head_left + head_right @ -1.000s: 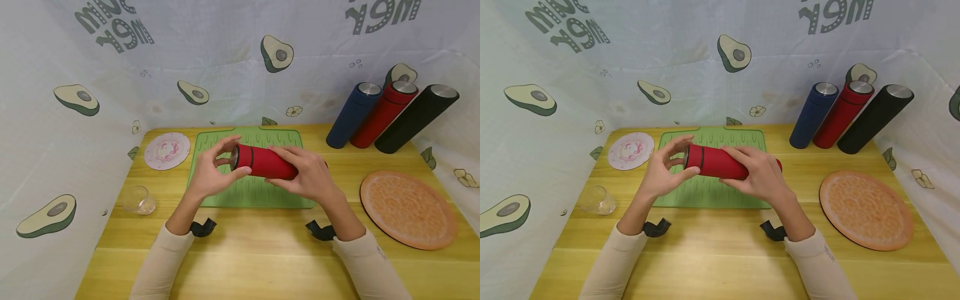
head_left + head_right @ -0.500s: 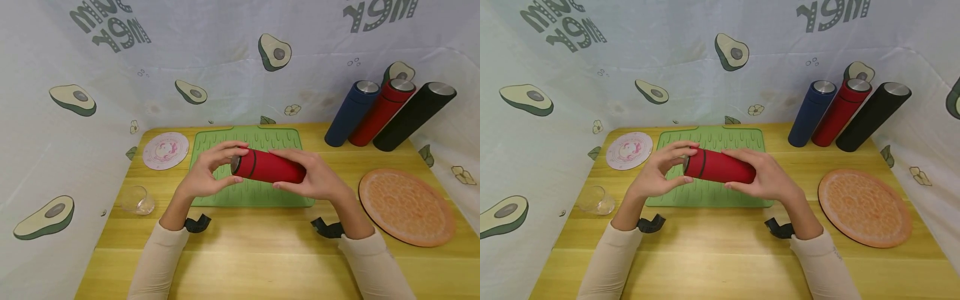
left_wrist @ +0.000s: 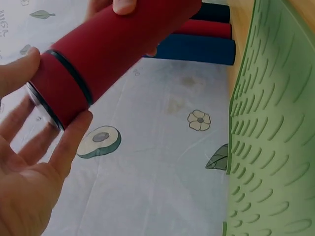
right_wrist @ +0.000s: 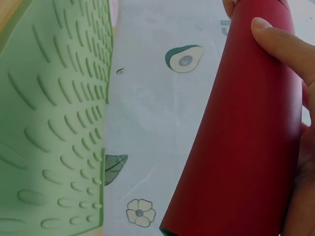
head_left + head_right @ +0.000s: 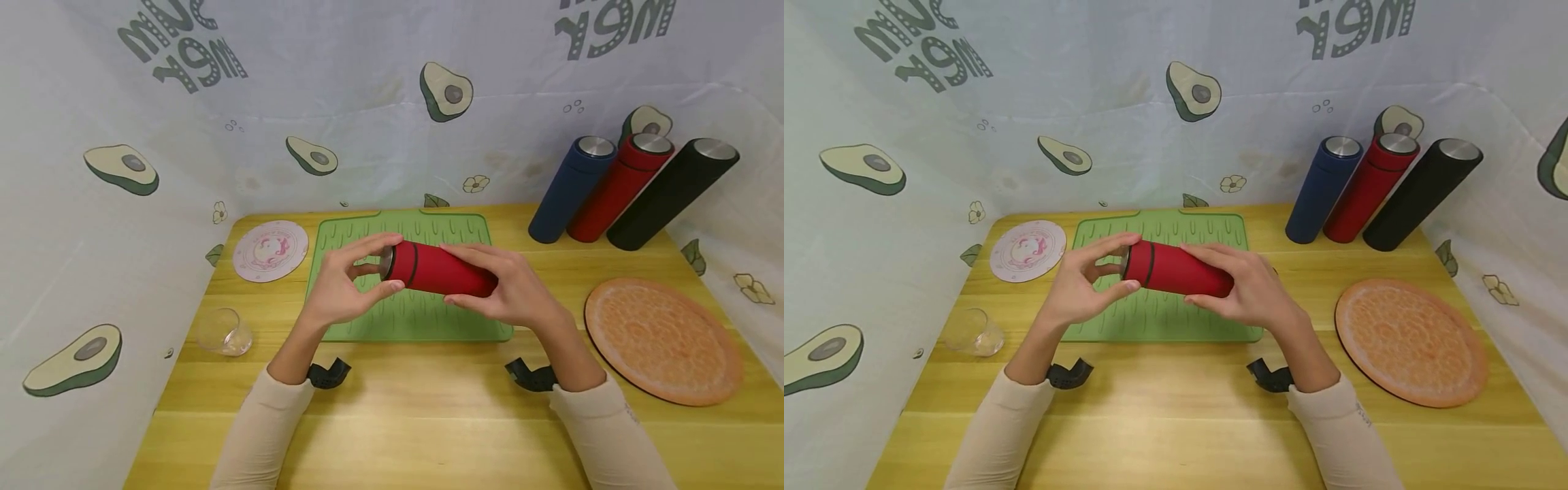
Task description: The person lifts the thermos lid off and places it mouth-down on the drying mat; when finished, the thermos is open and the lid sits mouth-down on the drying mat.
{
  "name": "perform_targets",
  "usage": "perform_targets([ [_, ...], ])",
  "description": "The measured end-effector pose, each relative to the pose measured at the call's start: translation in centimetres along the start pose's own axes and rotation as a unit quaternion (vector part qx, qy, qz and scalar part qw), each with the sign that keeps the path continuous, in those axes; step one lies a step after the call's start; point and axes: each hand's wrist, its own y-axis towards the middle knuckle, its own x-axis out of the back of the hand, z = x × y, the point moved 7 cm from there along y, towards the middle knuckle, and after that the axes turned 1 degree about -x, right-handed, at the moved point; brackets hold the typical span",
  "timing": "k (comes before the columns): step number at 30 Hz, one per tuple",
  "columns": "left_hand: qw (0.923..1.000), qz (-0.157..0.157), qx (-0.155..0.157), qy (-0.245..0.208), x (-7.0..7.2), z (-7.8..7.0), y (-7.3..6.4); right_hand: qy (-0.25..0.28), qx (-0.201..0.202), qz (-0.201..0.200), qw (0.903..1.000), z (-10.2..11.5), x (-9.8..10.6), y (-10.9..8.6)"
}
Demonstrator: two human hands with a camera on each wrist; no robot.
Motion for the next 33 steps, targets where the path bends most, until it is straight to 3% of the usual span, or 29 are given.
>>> perform_targets([
  [6,0.9929,-0.060,0.097,0.035,0.3,1.5,-0.1,-0.053,0.023,-0.025,0.9980,0.3,0.1,0.2],
  [9,0.9904,-0.059,0.119,0.040,0.4,2.2,-0.1,-0.072,0.032,-0.031,0.9964,0.2,0.0,0.3],
  [11,0.9929,-0.038,0.109,0.030,0.2,2.4,0.0,-0.074,0.034,-0.032,0.9962,0.1,0.0,0.3],
  [14,0.9981,0.013,0.060,-0.005,-0.3,2.1,0.3,-0.074,0.028,-0.030,0.9964,-0.2,0.1,0.4],
  [17,0.9980,0.059,0.010,-0.021,-0.6,1.6,0.3,-0.065,0.014,-0.018,0.9976,-0.8,0.2,0.5],
  [20,0.9960,0.088,-0.011,-0.015,-0.6,1.4,0.5,-0.056,0.002,-0.003,0.9984,-1.2,0.5,0.7],
  [26,0.9948,0.099,0.006,-0.026,-0.3,2.1,0.8,-0.057,-0.014,0.020,0.9981,-1.6,0.4,1.0],
  [33,0.9946,0.073,0.053,-0.050,-0.3,3.5,0.9,-0.083,0.000,0.007,0.9965,-1.7,0.1,1.1],
])
